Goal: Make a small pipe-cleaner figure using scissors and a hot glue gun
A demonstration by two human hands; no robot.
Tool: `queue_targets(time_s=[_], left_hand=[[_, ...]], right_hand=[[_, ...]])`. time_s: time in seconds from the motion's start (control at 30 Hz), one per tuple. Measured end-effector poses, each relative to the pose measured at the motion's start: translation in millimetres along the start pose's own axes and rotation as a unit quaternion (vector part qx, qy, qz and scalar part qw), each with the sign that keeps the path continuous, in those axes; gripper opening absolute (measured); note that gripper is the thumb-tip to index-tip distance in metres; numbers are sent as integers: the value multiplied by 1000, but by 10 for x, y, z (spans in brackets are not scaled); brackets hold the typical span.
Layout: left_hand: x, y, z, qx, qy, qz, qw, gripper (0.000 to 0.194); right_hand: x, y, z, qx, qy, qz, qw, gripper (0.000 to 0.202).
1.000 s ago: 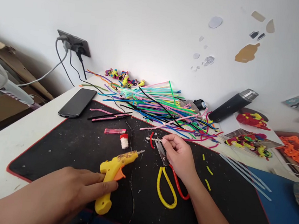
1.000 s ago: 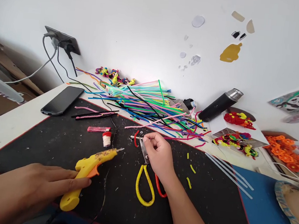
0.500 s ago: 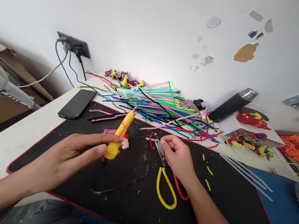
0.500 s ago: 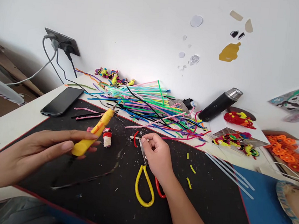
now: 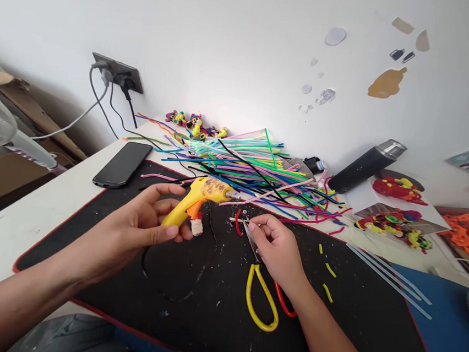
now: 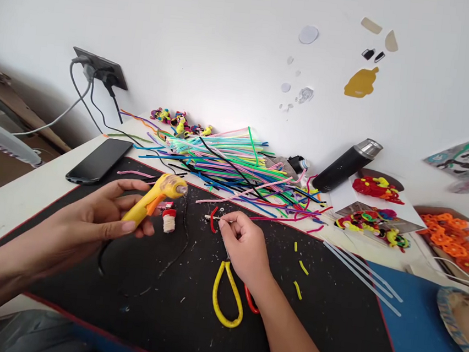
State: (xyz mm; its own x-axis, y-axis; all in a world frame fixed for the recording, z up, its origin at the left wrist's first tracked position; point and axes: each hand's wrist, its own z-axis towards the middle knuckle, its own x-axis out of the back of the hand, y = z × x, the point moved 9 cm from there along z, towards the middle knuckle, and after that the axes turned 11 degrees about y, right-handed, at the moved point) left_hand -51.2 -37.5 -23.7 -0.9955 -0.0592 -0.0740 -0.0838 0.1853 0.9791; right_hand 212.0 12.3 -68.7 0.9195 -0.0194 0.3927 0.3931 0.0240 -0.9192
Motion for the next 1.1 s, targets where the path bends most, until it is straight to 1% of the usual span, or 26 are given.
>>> queue_targets(time_s=[0.03, 0.07, 0.1, 0.17, 0.23, 0.27, 0.3, 0.37, 0.4, 0.47, 0.53, 0.6, 0.7, 0.93, 1.03, 1.1], left_hand=[[-26, -34, -4, 16, 2, -15, 1000, 72], [-56, -70, -12, 36, 3, -27, 999, 76], [-84, -107, -21, 56, 3, -35, 998, 76], [-133, -171, -43, 90, -4, -38, 995, 65], [-130, -192, -48, 94, -6, -14, 995, 48], [-100, -181, -39, 81, 1, 10, 997, 41], [-57, -163, -26, 63, 10, 43, 997, 39], [40, -132, 1, 27, 29, 131, 991, 44], [96, -126, 16, 12, 43, 185, 982, 47], [205, -110, 44, -17, 79, 303, 950, 50], [250, -67, 68, -65, 109, 394, 910, 48], [198, -44, 90, -115, 109, 435, 887, 41], [76, -77, 132, -159, 84, 455, 872, 34], [-112, -206, 261, -193, 30, 504, 841, 28], [-215, -246, 304, -201, 0, 527, 826, 21], [-270, -263, 329, -202, -12, 544, 814, 21]], right_hand=[[-6, -8, -2, 2, -2, -2, 1000, 29], [-11, -14, -4, 4, -3, -4, 1000, 29], [-16, -19, -6, 6, -4, -5, 1000, 30], [-22, -21, -10, 9, -6, -8, 1000, 29], [-23, -22, -14, 12, -9, -15, 1000, 28], [-23, -26, -16, 16, -10, -20, 1000, 27], [-23, -32, -17, 21, -12, -26, 999, 26], [-25, -52, -19, 32, -15, -38, 999, 25], [-29, -62, -20, 36, -17, -43, 998, 25], [-41, -76, -22, 42, -21, -52, 998, 25], [-54, -86, -23, 45, -24, -57, 997, 25], [-58, -93, -23, 47, -22, -56, 997, 24], [-57, -87, -24, 43, -20, -50, 998, 24], [-60, -65, -20, 37, -20, -39, 998, 25], [-58, -36, -15, 24, -18, -24, 999, 25], [-66, -11, -15, 11, -21, -4, 1000, 26]])
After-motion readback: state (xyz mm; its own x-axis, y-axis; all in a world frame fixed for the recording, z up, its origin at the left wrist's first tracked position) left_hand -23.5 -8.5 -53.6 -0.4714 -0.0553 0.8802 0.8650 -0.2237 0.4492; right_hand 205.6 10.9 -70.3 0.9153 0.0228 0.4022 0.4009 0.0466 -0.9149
